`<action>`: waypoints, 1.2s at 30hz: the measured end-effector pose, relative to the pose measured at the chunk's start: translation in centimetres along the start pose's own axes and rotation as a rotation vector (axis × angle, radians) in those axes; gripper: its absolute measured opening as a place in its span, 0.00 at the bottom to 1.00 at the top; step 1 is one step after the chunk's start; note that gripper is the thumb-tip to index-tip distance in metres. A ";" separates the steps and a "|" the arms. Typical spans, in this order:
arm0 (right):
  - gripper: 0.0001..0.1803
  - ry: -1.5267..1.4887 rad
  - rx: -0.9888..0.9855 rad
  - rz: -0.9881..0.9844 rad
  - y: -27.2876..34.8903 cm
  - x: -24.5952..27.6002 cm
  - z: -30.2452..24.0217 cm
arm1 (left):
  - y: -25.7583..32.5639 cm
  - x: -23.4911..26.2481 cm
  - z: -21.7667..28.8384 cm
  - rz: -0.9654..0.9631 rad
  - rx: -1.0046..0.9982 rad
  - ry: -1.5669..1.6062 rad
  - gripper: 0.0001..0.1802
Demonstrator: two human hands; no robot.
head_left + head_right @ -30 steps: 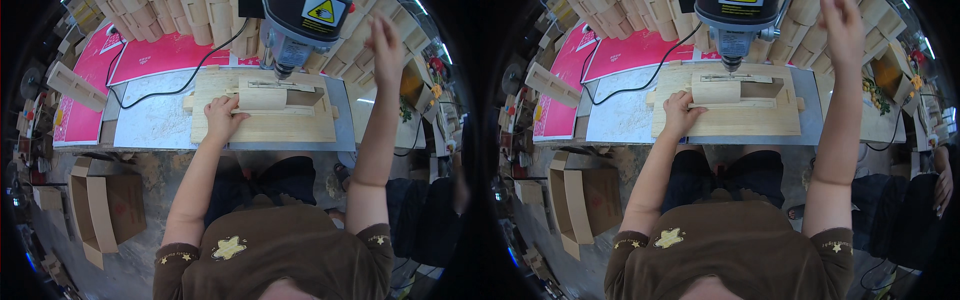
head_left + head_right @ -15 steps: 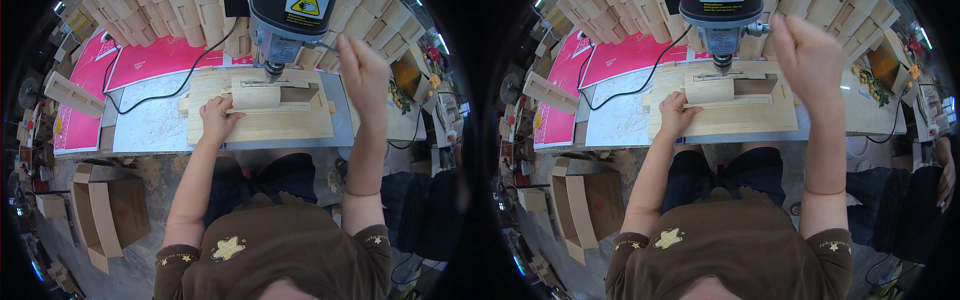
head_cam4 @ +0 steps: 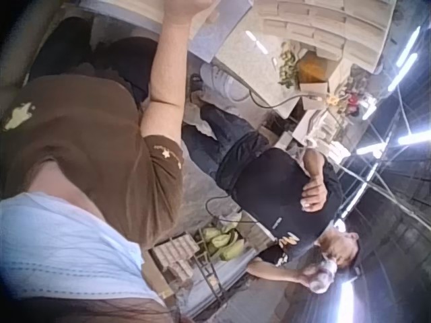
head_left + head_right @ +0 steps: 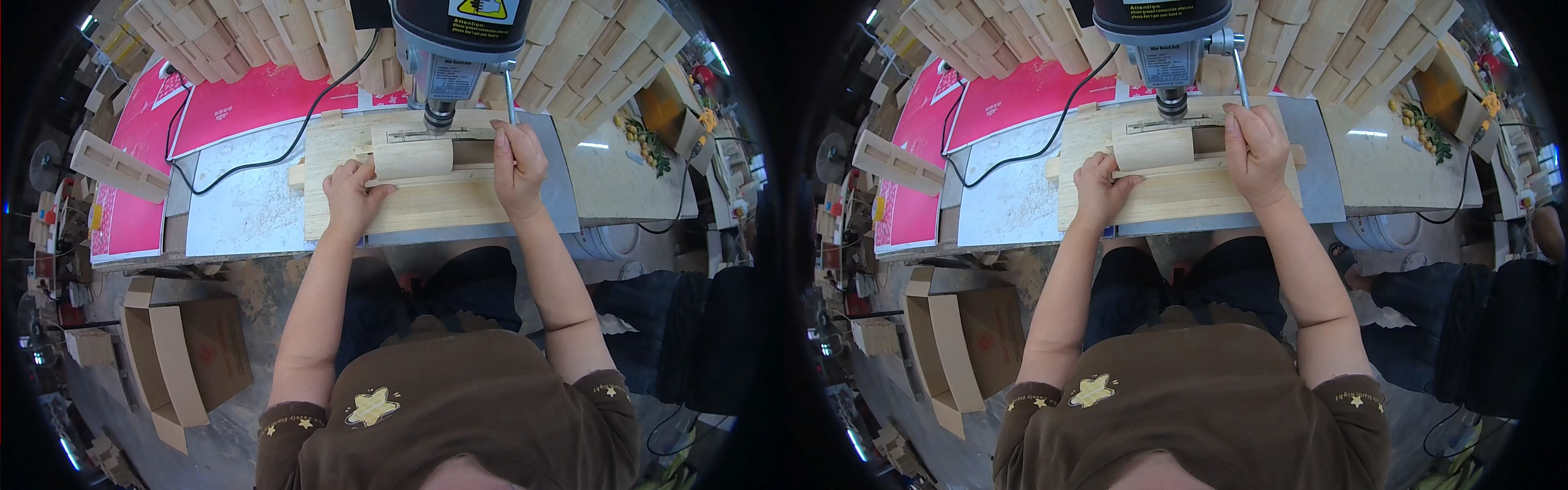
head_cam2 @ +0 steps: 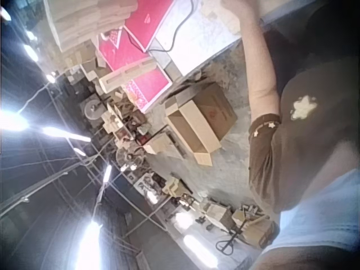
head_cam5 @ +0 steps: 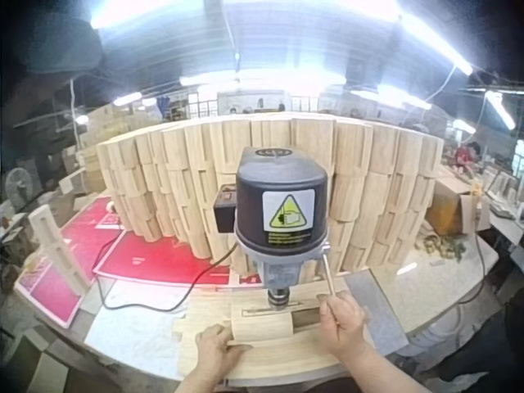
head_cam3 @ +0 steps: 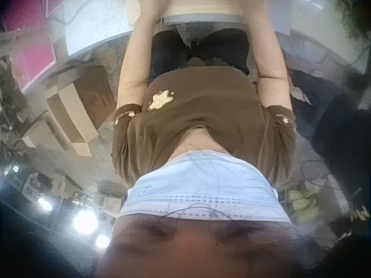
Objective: The recorder uses a drill press to make holes in cylindrical wooden blocks and organizes the finished pieces.
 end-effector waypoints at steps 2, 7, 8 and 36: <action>0.02 0.028 0.067 0.015 -1.0 1.3 -0.5 | 0.1 -0.1 -0.3 -0.023 0.045 0.017 0.26; 0.10 0.130 0.083 -0.017 -9.7 4.2 -2.6 | 0.1 -0.2 0.3 -0.034 0.033 -0.003 0.26; 0.11 0.127 0.011 -0.019 -11.8 3.8 -2.5 | 0.0 -0.3 0.7 -0.042 0.028 -0.027 0.27; 0.06 -0.144 -0.057 -0.055 1.3 -1.4 1.8 | -0.4 -2.6 0.7 0.068 -0.076 -0.060 0.18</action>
Point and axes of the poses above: each hand's wrist, its own y-axis away from the middle knuckle, its own x-axis out of the back of the hand, z = x × y, the point moved 3 cm from there along -y, towards the middle knuckle, and after that the axes turned 11 degrees about y, right-handed, at the moved point
